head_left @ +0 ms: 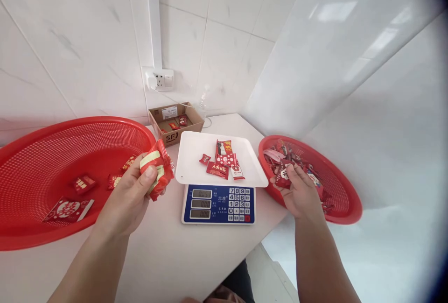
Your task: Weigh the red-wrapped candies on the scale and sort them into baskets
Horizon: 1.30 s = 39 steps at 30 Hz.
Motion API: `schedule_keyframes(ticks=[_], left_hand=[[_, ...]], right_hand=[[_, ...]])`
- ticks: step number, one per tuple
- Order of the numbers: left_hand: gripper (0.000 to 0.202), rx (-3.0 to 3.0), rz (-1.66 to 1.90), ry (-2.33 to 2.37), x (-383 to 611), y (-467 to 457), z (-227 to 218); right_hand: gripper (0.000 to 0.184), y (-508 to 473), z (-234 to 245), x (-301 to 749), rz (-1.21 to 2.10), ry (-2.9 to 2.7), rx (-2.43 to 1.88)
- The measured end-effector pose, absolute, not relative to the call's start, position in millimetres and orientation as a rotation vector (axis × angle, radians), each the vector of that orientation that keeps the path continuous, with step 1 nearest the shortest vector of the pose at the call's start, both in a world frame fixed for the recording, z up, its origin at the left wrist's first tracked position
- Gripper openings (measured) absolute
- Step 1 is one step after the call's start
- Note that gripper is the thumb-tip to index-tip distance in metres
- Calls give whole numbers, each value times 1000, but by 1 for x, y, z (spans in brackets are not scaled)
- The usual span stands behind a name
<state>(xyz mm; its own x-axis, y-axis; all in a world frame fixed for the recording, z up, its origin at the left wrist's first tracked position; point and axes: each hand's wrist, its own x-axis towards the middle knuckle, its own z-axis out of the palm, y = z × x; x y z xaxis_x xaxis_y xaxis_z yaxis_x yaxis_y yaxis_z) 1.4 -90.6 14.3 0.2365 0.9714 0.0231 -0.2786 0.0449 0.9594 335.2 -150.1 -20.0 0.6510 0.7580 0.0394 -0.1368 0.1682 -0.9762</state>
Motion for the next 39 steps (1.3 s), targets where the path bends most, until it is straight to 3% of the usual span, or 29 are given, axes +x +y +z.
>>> schedule_keyframes(ticks=[9,13,19,27,39], left_hand=[[31,1064,1214,773,0,-89,10],[37,1067,1244,730,-1,-88,9],[47,1050,1243,731,2,-88,9],[41,1037,1245,749,-1,-90,11],[40,1046,1236,752,-1,-92,15]], right_hand=[[33,-151,-28,329,818,-626,-1220],[46,-150,-35,324,892,-902,-1316],[55,-119,-40,321,384,-1232,-1797],[47,-91,-40,323,127,-1337,-1883],[35,-126,-40,313,166,-1501,-1815]])
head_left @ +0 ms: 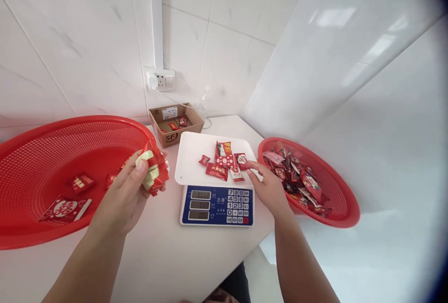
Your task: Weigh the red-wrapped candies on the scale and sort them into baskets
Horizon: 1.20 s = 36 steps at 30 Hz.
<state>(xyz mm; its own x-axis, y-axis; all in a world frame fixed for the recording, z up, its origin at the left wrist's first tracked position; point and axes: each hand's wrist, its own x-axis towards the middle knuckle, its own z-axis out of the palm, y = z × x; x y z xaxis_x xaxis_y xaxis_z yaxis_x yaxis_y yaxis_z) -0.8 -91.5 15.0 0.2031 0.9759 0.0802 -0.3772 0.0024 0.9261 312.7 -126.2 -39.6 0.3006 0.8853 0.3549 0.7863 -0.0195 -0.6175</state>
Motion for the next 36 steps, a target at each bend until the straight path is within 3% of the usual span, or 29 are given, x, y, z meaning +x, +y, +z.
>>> schedule_keyframes(ticks=[16,22,30,36], left_hand=[[42,1062,1204,776,0,-92,17],[42,1049,1221,804,1,-91,17],[44,1042,1196,809,0,-94,19],[41,1054,1231,799,-2,-93,18]], right_hand=[[32,-124,-47,297,266,-1804,-1751],[21,-124,-39,298,237,-1831,-1722],[36,-104,-47,291,156,-1857,-1787],[30,-109,-44,290,239,-1837,-1730]])
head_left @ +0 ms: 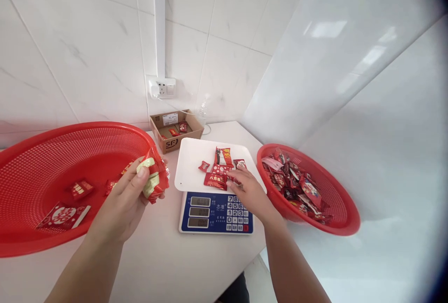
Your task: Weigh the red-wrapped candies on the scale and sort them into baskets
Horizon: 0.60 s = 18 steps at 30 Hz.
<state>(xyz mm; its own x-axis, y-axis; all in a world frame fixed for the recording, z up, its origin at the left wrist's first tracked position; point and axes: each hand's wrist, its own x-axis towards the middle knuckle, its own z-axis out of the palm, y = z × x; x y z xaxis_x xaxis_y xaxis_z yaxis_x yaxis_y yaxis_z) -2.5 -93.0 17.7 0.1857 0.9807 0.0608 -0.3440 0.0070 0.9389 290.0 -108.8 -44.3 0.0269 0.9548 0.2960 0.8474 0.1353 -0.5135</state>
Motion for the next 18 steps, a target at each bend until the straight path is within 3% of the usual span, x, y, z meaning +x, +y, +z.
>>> schedule_keyframes(ticks=[13,18], left_hand=[[41,1068,1252,777,-4,-89,14],[29,1403,1156,838,6,-100,12]], right_hand=[[35,-148,-34,324,56,-1592,-1811],[35,-164,-18,295,309,-1641,-1698]])
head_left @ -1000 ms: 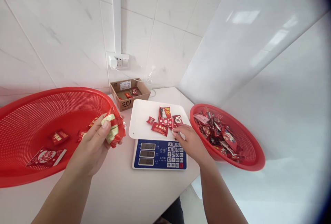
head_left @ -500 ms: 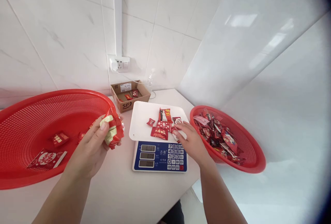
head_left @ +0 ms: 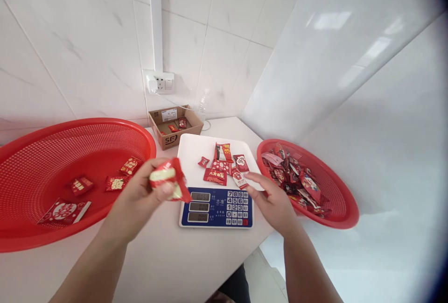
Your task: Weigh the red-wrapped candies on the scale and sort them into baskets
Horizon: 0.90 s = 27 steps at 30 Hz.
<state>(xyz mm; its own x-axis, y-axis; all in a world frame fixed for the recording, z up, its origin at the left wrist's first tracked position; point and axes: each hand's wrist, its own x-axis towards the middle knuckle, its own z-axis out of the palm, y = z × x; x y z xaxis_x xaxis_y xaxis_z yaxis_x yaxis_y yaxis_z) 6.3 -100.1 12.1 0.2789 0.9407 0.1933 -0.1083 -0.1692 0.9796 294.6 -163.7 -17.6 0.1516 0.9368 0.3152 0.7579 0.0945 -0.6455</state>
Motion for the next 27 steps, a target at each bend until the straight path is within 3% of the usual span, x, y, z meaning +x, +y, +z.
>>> schedule_keyframes(ticks=[4,8,15,17,23,27], left_hand=[[31,2107,958,925,22,-120,4],[37,2524,824,850,31,-136,2],[65,2401,725,685,24,-145,11],[61,2245,670,710,22,-144,12],[24,1958,732,898,27,-142,10],[20,2005,836,919,39,-144,5]], right_hand=[[51,-184,-1,258,697,-1952,-1366],[62,-193,0,236,671,-2030,-1295],[31,-194,-3,231,729,-2022,-1307],[25,-194,-2,231,696,-2060,-1222],[29,-191,-3,235,554,-2038,-1226],[32,-191,-4,233,635,-1965,-1321]])
